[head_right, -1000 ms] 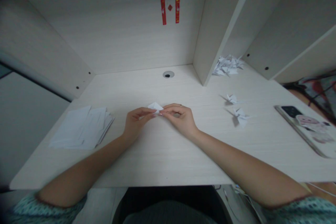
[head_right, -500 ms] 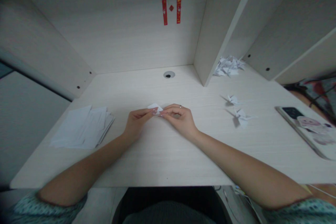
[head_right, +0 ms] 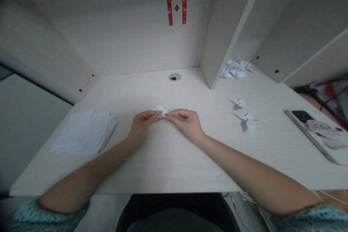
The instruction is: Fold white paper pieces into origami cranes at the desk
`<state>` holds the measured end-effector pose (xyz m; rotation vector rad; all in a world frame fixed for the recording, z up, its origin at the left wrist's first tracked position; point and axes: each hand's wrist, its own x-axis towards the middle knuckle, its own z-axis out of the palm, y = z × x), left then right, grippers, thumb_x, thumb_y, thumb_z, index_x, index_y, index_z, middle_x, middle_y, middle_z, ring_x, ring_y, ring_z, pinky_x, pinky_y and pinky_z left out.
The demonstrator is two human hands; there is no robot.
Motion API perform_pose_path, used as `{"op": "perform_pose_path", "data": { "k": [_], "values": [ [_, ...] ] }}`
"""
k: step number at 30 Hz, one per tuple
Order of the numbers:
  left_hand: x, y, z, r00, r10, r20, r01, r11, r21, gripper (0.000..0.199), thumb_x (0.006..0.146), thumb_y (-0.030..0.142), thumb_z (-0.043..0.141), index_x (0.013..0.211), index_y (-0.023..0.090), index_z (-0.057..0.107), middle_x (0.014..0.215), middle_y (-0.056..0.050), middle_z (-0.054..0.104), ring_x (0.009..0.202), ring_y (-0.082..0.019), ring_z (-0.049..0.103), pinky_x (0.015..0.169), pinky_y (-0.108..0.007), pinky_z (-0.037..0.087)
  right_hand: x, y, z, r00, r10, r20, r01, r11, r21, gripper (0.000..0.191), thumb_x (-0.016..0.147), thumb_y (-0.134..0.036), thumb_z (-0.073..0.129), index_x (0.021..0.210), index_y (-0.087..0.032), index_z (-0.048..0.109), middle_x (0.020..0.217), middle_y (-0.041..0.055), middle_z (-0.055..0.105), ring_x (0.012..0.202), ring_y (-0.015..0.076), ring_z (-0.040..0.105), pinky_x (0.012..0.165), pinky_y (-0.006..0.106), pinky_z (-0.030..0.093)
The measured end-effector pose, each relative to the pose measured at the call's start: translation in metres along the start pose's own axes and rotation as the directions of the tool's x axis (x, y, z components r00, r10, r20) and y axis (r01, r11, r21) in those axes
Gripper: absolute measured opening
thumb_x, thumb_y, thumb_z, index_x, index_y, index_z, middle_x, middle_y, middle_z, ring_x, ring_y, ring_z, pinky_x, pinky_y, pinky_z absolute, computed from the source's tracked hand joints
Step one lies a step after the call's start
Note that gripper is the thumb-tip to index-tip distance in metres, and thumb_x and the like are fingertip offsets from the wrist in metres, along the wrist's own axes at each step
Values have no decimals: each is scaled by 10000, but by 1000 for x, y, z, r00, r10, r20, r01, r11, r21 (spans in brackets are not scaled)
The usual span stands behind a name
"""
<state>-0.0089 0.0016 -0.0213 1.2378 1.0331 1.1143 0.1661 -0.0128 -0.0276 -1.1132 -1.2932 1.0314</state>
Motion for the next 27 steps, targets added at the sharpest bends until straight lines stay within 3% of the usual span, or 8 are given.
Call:
{"op": "perform_pose_path", "data": {
  "k": [8, 19, 24, 27],
  "values": [
    [-1, 1, 0, 1000, 2, 13, -1, 999, -43, 197, 683, 332, 768, 790, 175, 717, 817, -27, 747, 778, -135, 673, 783, -254, 499, 1, 1, 0, 991, 129, -27, -126, 987, 102, 207, 605, -348, 802, 756, -210, 770, 730, 49, 756, 633, 165, 674, 617, 287, 537],
    [-3, 3, 3, 999, -39, -9, 38, 998, -49, 222, 686, 365, 760, 739, 166, 676, 785, -10, 737, 781, -147, 676, 794, -274, 491, 2, 0, 0, 988, 152, -14, -149, 978, 145, 146, 638, -310, 786, 755, -222, 774, 747, 34, 757, 662, 160, 671, 658, 283, 522],
    [-2, 5, 2, 999, -44, -23, 46, 992, 114, 247, 669, 387, 764, 758, 167, 695, 763, -28, 732, 736, -150, 664, 736, -265, 484, 2, -4, 0, 985, 154, -72, -145, 982, 120, 178, 626, -334, 790, 749, -206, 772, 731, 53, 752, 636, 157, 654, 621, 287, 517],
    [-2, 6, 2, 999, -39, -25, 41, 996, 77, 251, 676, 401, 754, 736, 166, 688, 750, -26, 727, 731, -147, 659, 722, -262, 478, 3, -5, 0, 988, 139, -66, -130, 984, 122, 189, 622, -347, 790, 744, -204, 771, 734, 56, 751, 647, 164, 657, 636, 299, 523]
  ]
}}
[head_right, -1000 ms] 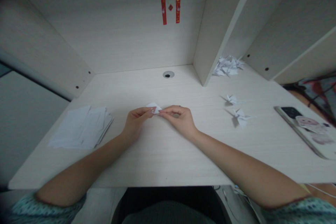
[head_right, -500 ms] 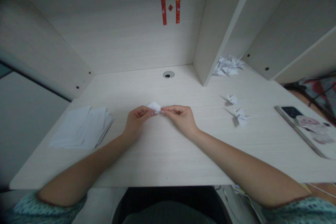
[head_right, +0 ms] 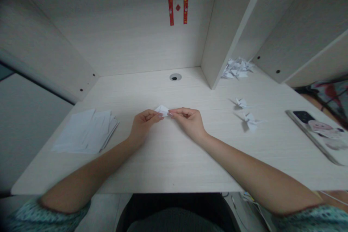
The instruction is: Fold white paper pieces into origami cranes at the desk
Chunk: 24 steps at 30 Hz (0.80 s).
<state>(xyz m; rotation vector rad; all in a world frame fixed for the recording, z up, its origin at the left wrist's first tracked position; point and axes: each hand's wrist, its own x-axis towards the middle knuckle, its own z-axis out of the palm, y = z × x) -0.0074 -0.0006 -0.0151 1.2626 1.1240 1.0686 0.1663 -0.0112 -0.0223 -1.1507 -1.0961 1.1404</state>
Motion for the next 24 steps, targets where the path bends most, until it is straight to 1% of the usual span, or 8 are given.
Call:
{"op": "perform_pose_path", "data": {
  "k": [8, 10, 13, 15, 18, 20, 24],
  "values": [
    [-1, -4, 2, 1000, 13, 4, -12, 999, -47, 234, 671, 344, 772, 702, 161, 630, 747, -14, 729, 702, -124, 654, 702, -239, 472, 2, 8, -2, 1000, -3, 19, 4, 1000, -21, 172, 647, -344, 782, 757, -213, 766, 717, 41, 747, 623, 141, 646, 608, 268, 498],
    [-1, -3, 2, 1000, 17, 20, -16, 998, -61, 244, 672, 334, 774, 743, 164, 613, 732, -11, 730, 698, -124, 661, 691, -231, 475, 2, 9, -2, 999, -25, 27, 26, 999, -36, 180, 648, -347, 782, 758, -206, 762, 717, 44, 746, 625, 150, 651, 610, 277, 501],
    [-2, -1, 2, 999, 21, 37, -17, 993, -118, 333, 662, 317, 784, 896, 193, 583, 714, 2, 734, 706, -142, 681, 674, -235, 489, 1, 8, -3, 994, -100, 49, 104, 990, -93, 169, 663, -352, 769, 750, -207, 757, 761, 51, 753, 678, 170, 672, 675, 306, 520],
    [-2, -1, 2, 998, 35, 56, -26, 989, -145, 393, 665, 308, 783, 989, 211, 583, 763, -3, 747, 751, -153, 693, 705, -251, 506, 0, 7, -3, 987, -144, 66, 153, 978, -145, 164, 682, -357, 755, 752, -208, 756, 780, 53, 754, 707, 178, 677, 713, 321, 525],
    [-1, -4, 2, 994, 68, 91, -56, 991, -124, 328, 688, 311, 764, 979, 204, 657, 858, -25, 756, 816, -156, 695, 787, -275, 517, -1, 7, -3, 983, -164, 78, 176, 968, -182, 173, 698, -364, 744, 760, -203, 753, 773, 55, 752, 700, 177, 675, 717, 323, 526],
    [0, -7, 2, 994, 64, 93, -53, 991, -121, 297, 690, 315, 762, 955, 197, 698, 891, -36, 757, 833, -160, 694, 827, -290, 516, -1, 7, -2, 983, -166, 76, 177, 968, -175, 180, 697, -367, 743, 762, -199, 749, 770, 54, 750, 694, 174, 674, 713, 319, 528],
    [1, -9, 3, 997, 4, 76, 10, 984, -178, 361, 673, 318, 774, 1009, 202, 711, 935, -50, 755, 868, -177, 695, 878, -323, 511, -1, 7, -1, 988, -132, 80, 140, 985, -104, 205, 678, -371, 759, 775, -191, 740, 759, 56, 747, 673, 169, 673, 692, 314, 533]
  ]
}}
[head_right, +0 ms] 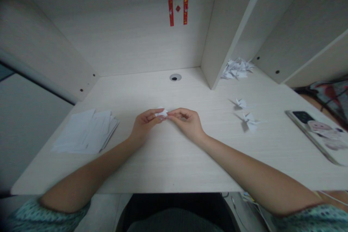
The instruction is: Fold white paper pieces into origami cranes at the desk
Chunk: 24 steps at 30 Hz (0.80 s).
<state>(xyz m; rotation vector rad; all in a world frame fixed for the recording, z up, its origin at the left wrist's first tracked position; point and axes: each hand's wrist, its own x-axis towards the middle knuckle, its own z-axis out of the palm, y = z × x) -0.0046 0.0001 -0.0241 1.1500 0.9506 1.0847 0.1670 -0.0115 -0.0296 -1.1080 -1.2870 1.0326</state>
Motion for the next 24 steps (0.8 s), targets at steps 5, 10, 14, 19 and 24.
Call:
{"op": "perform_pose_path", "data": {
  "k": [5, 10, 14, 19, 24],
  "values": [
    [0, 1, 0, 1000, -26, -15, 27, 999, 18, 399, 668, 342, 775, 1035, 199, 713, 955, -64, 752, 878, -191, 693, 866, -336, 519, 1, 2, 0, 996, 82, 34, -86, 987, 136, 230, 647, -363, 785, 785, -187, 729, 746, 50, 743, 664, 158, 670, 675, 301, 534],
    [-1, 0, 0, 999, -27, -26, 28, 999, 23, 415, 669, 349, 774, 1047, 190, 710, 951, -72, 752, 866, -188, 695, 861, -333, 528, 2, 2, 1, 990, 134, 37, -138, 972, 191, 235, 625, -347, 800, 765, -173, 724, 670, 28, 716, 593, 120, 626, 600, 260, 500],
    [0, -1, 0, 999, -28, -31, 29, 999, 19, 406, 675, 351, 770, 1044, 191, 711, 946, -69, 753, 862, -186, 699, 859, -325, 532, 2, -2, 2, 984, 176, 32, -178, 962, 207, 239, 613, -342, 809, 744, -163, 720, 622, 19, 696, 551, 101, 599, 564, 239, 481],
    [-1, -1, 1, 1000, -7, -31, 7, 1000, 20, 372, 692, 343, 761, 1029, 193, 716, 968, -67, 750, 875, -186, 701, 861, -314, 537, 3, -5, 2, 985, 170, 38, -175, 966, 188, 277, 610, -383, 808, 738, -158, 710, 627, 30, 700, 557, 115, 616, 570, 255, 501],
    [-2, -1, 0, 999, -11, -51, 12, 1000, 24, 378, 684, 343, 768, 1026, 189, 718, 941, -64, 754, 856, -188, 703, 853, -321, 542, 3, -2, 2, 985, 164, 58, -172, 965, 198, 308, 611, -418, 804, 745, -163, 696, 642, 31, 705, 578, 131, 641, 589, 266, 519]
  ]
}}
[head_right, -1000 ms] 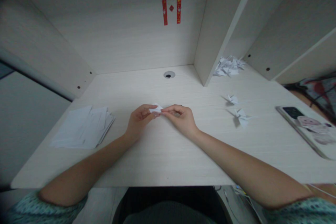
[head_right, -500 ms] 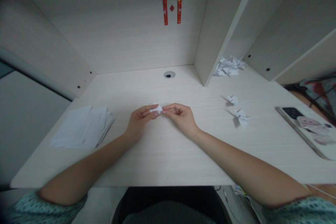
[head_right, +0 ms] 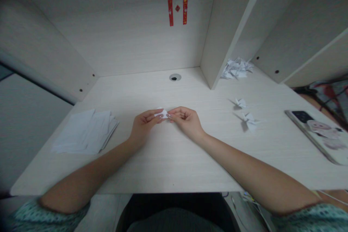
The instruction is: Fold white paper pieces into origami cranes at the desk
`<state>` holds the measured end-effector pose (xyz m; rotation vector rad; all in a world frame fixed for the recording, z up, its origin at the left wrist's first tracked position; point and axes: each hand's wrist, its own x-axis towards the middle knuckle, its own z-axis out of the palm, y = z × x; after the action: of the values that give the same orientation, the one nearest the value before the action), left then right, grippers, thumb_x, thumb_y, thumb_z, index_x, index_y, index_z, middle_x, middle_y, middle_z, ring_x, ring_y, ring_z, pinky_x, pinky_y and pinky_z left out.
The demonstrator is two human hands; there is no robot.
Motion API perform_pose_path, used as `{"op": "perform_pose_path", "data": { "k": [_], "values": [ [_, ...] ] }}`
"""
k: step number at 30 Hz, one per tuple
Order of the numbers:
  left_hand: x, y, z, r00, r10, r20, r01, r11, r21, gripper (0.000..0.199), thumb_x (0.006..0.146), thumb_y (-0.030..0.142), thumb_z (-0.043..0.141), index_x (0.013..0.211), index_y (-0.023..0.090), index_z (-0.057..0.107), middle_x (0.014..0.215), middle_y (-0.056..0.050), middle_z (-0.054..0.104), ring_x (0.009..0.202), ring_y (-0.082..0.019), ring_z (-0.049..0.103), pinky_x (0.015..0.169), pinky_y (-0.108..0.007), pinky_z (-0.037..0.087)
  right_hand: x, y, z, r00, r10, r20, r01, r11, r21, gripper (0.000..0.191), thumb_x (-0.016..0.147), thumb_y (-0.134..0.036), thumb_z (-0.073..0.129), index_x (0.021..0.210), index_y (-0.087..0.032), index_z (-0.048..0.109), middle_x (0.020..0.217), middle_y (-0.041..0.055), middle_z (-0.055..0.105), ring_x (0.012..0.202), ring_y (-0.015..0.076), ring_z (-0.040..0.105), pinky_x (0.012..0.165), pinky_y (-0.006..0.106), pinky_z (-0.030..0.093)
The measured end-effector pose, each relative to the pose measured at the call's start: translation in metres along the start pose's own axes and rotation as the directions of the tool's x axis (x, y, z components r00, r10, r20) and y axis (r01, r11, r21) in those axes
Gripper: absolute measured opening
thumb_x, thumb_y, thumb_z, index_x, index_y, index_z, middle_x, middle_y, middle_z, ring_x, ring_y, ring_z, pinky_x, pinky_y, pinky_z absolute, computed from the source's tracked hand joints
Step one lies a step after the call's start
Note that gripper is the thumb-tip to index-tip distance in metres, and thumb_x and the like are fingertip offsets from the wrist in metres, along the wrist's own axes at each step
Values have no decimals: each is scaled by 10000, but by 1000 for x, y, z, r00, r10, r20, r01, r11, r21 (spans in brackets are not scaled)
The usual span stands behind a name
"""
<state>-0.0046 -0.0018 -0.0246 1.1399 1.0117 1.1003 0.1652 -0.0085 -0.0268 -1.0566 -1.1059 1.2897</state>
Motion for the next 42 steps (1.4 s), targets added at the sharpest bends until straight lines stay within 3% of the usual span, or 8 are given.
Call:
{"op": "perform_pose_path", "data": {
  "k": [9, 15, 30, 32, 35, 37, 39, 42],
  "values": [
    [5, 2, -3, 999, 3, -52, -4, 1000, -14, 415, 664, 351, 782, 1040, 189, 714, 933, -57, 755, 867, -186, 702, 883, -335, 538, 5, 1, -5, 1000, 28, 10, -28, 1000, 0, 321, 689, -472, 733, 821, -179, 729, 754, 43, 732, 667, 153, 665, 705, 303, 516],
    [2, 4, -1, 999, 17, -35, -17, 1000, -1, 401, 679, 342, 771, 1041, 181, 712, 924, -60, 756, 848, -189, 708, 898, -355, 537, 1, 2, -4, 999, -21, 28, 26, 983, -180, 271, 689, -435, 734, 707, -165, 735, 690, 47, 719, 639, 145, 613, 645, 279, 464],
    [-2, 2, -1, 999, 23, 48, -26, 998, 63, 379, 716, 356, 730, 1055, 189, 700, 900, -56, 756, 863, -186, 701, 861, -308, 528, -2, 4, -3, 991, -63, 121, 94, 958, -271, 319, 749, -481, 667, 679, -170, 664, 620, -4, 638, 570, 118, 528, 556, 248, 381],
    [-4, 5, 1, 997, 36, 65, -40, 998, 51, 480, 727, 337, 719, 1180, 205, 629, 854, -44, 754, 838, -176, 702, 836, -302, 530, -2, 4, -3, 991, -57, 118, 86, 963, -257, 317, 748, -475, 668, 670, -167, 674, 627, 7, 647, 579, 122, 532, 557, 251, 383],
    [-6, 9, 3, 996, 51, 72, -53, 998, 29, 843, 721, 296, 727, 1443, 272, 294, 820, -24, 745, 789, -160, 702, 776, -288, 531, -2, 3, -3, 993, -46, 113, 72, 969, -236, 308, 748, -463, 670, 667, -166, 679, 634, 15, 655, 583, 121, 529, 549, 248, 379],
    [-6, 9, 3, 997, 40, 69, -44, 997, 60, 942, 689, 285, 754, 1461, 287, 213, 857, -27, 741, 754, -153, 697, 710, -258, 520, -3, 1, -2, 995, -48, 82, 66, 971, -230, 305, 743, -455, 679, 649, -165, 671, 614, 11, 645, 562, 112, 510, 533, 243, 365],
    [-4, 7, 2, 998, 12, 64, -21, 988, 153, 739, 675, 319, 761, 1337, 249, 439, 879, -39, 734, 724, -153, 687, 637, -229, 491, -4, 0, -1, 997, -60, 49, 70, 971, -230, 298, 742, -446, 684, 647, -163, 671, 610, 11, 647, 555, 108, 504, 529, 242, 360],
    [-1, 3, -1, 998, -3, 55, -15, 945, 326, 294, 726, 425, 694, 882, 176, 682, 767, -40, 718, 671, -159, 658, 566, -225, 439, -6, -2, 0, 996, -82, 36, 89, 965, -249, 284, 750, -436, 680, 677, -162, 690, 643, 25, 674, 581, 119, 534, 552, 249, 383]
  ]
}}
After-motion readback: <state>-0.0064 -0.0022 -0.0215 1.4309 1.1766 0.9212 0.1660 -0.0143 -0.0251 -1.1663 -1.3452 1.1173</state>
